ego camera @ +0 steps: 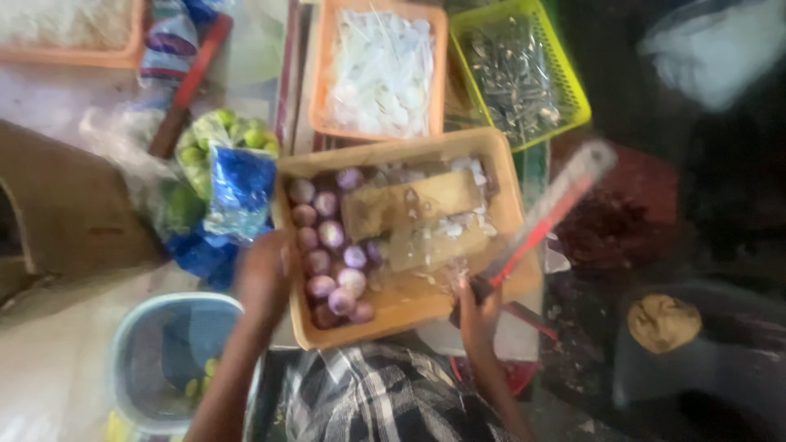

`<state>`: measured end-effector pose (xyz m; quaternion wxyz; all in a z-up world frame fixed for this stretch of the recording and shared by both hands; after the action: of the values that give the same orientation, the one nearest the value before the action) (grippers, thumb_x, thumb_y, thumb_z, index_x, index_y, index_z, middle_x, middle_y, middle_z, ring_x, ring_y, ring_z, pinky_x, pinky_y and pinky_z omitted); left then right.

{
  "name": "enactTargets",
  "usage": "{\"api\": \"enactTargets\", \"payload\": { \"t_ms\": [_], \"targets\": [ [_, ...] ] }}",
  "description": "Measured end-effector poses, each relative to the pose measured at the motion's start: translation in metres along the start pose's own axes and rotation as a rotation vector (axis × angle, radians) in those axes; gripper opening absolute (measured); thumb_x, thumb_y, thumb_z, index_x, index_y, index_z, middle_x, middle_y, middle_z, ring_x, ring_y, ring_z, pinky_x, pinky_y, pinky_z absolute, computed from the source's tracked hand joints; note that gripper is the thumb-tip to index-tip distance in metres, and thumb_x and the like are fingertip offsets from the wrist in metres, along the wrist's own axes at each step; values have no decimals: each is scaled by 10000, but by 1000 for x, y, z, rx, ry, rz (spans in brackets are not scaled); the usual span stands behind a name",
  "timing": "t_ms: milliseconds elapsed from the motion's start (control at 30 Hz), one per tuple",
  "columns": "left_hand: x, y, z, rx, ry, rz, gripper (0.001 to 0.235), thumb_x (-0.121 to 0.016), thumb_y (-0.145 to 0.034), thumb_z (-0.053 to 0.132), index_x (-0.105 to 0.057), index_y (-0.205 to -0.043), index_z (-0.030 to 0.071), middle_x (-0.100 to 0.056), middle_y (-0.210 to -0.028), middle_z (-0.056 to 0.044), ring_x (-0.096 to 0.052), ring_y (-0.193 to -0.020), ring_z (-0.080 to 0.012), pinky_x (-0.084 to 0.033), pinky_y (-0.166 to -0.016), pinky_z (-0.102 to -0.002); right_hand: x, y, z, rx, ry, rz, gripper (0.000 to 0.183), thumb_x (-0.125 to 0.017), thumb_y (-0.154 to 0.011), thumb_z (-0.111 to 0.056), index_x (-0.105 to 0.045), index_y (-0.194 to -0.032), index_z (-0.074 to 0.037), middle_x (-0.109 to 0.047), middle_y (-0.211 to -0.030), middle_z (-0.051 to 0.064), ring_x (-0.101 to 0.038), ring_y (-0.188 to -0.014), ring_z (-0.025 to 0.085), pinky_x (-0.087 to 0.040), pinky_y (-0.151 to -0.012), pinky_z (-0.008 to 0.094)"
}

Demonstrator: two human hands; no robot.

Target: The person chops onions and peels garlic by hand using a knife in a plastic bin.

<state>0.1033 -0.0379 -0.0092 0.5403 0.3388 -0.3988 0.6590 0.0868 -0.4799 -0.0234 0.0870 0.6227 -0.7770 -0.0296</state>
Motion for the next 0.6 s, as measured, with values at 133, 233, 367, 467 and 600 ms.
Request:
{"api": "enactTargets", "payload": {
  "t_ms": [133, 233, 367, 467, 600],
  "targets": [
    [-143, 13, 159, -551, 199, -320, 163, -612, -894, 169, -671, -1031, 104, -655, -1104, -135, -665, -1001, -315, -536, -842, -462, 13, 10, -12, -8, -37, 97, 233, -639, -964, -78, -511, -1153, -31, -604, -776, -30, -559, -579, 72, -457, -508, 237],
    [-190, 8, 174, -522, -495, -197, 290, -633, -795, 235, -687, -1055, 118, -639, -1177, -140, -678, -964, -329, -546, -787, -518, 25, 20, -28, 28, 148, 92, 251, -645, -984, -134, -514, -1166, -21, -569, -668, 8, -532, -533, 88, -444, -486, 258],
    [-200, -12, 180, -520, -342, -321, 407, -635, -802, 230, -677, -1193, 125, -572, -1360, -250, -663, -967, -407, -532, -751, -548, 32, 37, -23, -36, 283, 96, 299, -651, -957, -175, -532, -1179, -13, -607, -651, 42, -566, -523, 107, -459, -481, 282],
    [-181, -14, 174, -306, -188, -547, 253, -573, -971, 128, -641, -1209, 78, -589, -1282, -236, -636, -1079, -402, -538, -858, -505, 33, 40, -19, -105, 295, 113, 354, -646, -941, -196, -543, -1226, -15, -610, -640, 72, -570, -518, 130, -469, -483, 310],
    [-82, -59, 200, -430, 152, 21, 345, -643, -863, 104, -640, -1200, 30, -556, -1354, -260, -580, -1173, -443, -525, -970, -501, 13, 29, -32, 50, 459, 27, 400, -619, -972, -243, -548, -1279, 3, -688, -752, 135, -683, -624, 253, -536, -568, 396]
  ]
}}
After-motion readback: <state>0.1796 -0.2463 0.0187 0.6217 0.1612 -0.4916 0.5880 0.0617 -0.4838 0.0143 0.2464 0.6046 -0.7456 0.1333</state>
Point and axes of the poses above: each hand's wrist, its own y-axis away from the middle knuckle, its own x-axis out of the back of the hand, z = x × y, the point moved 10 cm from there along -y, towards the middle knuckle
